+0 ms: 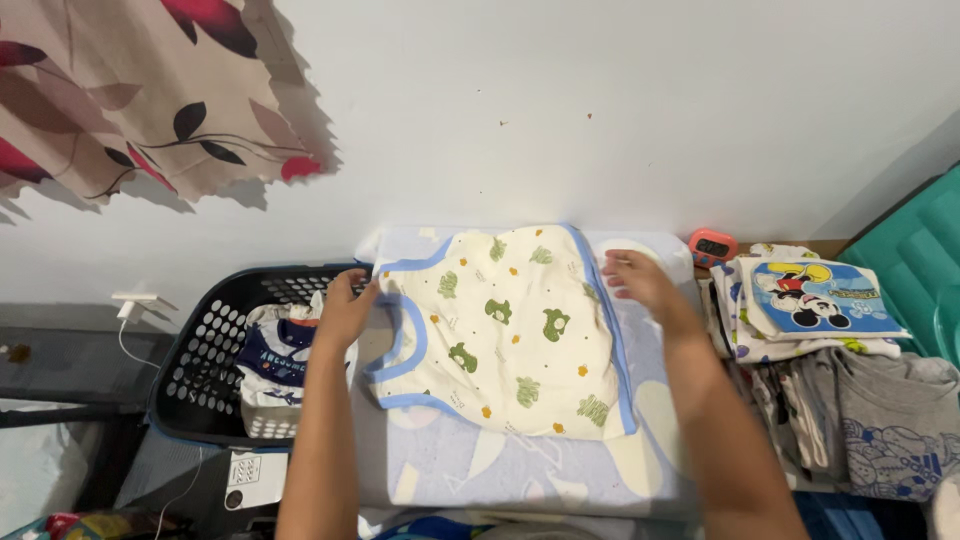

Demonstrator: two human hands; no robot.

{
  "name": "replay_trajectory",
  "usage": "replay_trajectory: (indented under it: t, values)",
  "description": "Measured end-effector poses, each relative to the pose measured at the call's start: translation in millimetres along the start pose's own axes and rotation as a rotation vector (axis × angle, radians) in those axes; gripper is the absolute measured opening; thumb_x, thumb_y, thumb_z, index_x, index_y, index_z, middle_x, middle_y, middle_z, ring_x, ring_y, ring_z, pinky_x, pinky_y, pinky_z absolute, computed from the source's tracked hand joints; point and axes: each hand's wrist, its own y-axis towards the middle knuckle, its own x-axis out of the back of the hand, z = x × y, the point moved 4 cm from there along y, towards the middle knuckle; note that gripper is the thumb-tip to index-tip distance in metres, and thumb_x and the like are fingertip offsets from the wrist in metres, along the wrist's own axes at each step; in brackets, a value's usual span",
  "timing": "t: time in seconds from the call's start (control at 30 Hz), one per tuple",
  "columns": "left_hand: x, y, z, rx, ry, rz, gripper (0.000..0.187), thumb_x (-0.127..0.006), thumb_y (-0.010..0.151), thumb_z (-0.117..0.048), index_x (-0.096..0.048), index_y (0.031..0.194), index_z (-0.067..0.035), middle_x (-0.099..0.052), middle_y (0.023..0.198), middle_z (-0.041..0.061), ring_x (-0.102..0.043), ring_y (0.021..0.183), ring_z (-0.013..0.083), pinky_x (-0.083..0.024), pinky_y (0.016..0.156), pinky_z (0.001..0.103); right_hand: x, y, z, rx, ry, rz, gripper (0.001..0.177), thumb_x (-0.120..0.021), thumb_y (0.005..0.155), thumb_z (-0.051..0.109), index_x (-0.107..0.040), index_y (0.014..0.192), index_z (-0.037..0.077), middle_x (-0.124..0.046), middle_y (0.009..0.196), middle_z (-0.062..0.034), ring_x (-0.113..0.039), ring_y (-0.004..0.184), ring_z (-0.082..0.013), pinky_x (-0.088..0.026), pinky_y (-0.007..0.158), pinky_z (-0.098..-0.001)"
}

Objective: The person folds several small garments one by one on a patterned changing mat. Items include a white cloth, a white shirt with blue trim, a patterned onesie, a Mickey Mouse shirt, a dinosaur-patterned shirt, and a white shirt with a dolphin graphic. Each item is smoothed and folded into a neat stack on the right side of the mat.

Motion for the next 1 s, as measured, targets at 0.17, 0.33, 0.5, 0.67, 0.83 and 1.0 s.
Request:
replay_trajectory:
  t: [0.17, 0.33, 0.5, 0.67, 0.83, 1.0]
  values:
    - [-32, 19, 22, 0.124, -0.052, -0.006, 0.047, -0.079, 0.089, -0.036, -0.07, 0.113, 0.004, -0.069, 0.096, 0.007, -0.063, 0.086, 0.0133, -0.05, 0.079, 0.029, -27, 53, -13, 0.081, 0.01, -0.106, 0.06, -0.067, 0.097, 0.04, -0.055, 0.143, 0.004, -0.068, 0.121, -0.0092, -0.065, 0.109, -0.0196, -0.053, 0.091, -0.0348]
    - [-32, 18, 18, 0.23, -0.263, 0.02, 0.032, -0.077, 0.091, -0.027, -0.073, 0.104, 0.002, -0.068, 0.088, 0.006, -0.058, 0.08, 0.0129, -0.048, 0.072, 0.029, -51, 88, -9, 0.02, -0.238, -0.128, 0.053, -0.076, 0.092, 0.041, -0.073, 0.118, -0.005, -0.075, 0.1, -0.0125, -0.071, 0.089, -0.0212, -0.053, 0.083, -0.0335]
    - [-2, 9, 49, 0.308, -0.317, -0.243, 0.022, -0.073, 0.094, -0.022, -0.069, 0.102, -0.003, -0.069, 0.088, 0.003, -0.061, 0.08, 0.0139, -0.048, 0.071, 0.03, -55, 87, -14, 0.244, -0.178, -0.27, 0.043, -0.077, 0.085, 0.038, -0.073, 0.102, -0.002, -0.075, 0.091, -0.0108, -0.067, 0.081, -0.0196, -0.054, 0.075, -0.0337]
    - [1, 12, 36, -0.076, 0.076, -0.381, 0.045, -0.079, 0.084, -0.025, -0.065, 0.12, -0.003, -0.068, 0.104, 0.014, -0.063, 0.098, 0.0274, -0.051, 0.085, 0.04, -62, 77, -3, 0.094, -0.346, -0.262, 0.047, -0.07, 0.092, 0.052, -0.076, 0.106, 0.008, -0.077, 0.095, -0.0061, -0.069, 0.087, -0.0194, -0.052, 0.082, -0.0329]
    - [-41, 39, -16, 0.071, 0.492, -0.122, 0.046, -0.072, 0.086, -0.044, -0.071, 0.124, -0.018, -0.07, 0.118, 0.014, -0.062, 0.115, 0.0357, -0.043, 0.097, 0.056, -72, 71, 24, 0.017, -0.571, -0.262, 0.05, -0.073, 0.079, 0.062, -0.08, 0.109, 0.023, -0.076, 0.103, 0.0017, -0.066, 0.103, -0.0203, -0.039, 0.094, -0.0414]
    - [-96, 36, -58, -0.031, 0.45, 0.081, 0.038, -0.074, 0.085, -0.042, -0.073, 0.118, -0.023, -0.072, 0.114, 0.004, -0.061, 0.114, 0.0305, -0.031, 0.102, 0.062, -74, 62, 9, 0.398, -0.312, -0.307, 0.033, -0.081, 0.077, 0.023, -0.072, 0.106, 0.011, -0.07, 0.106, -0.0034, -0.066, 0.101, -0.0222, -0.047, 0.091, -0.0348]
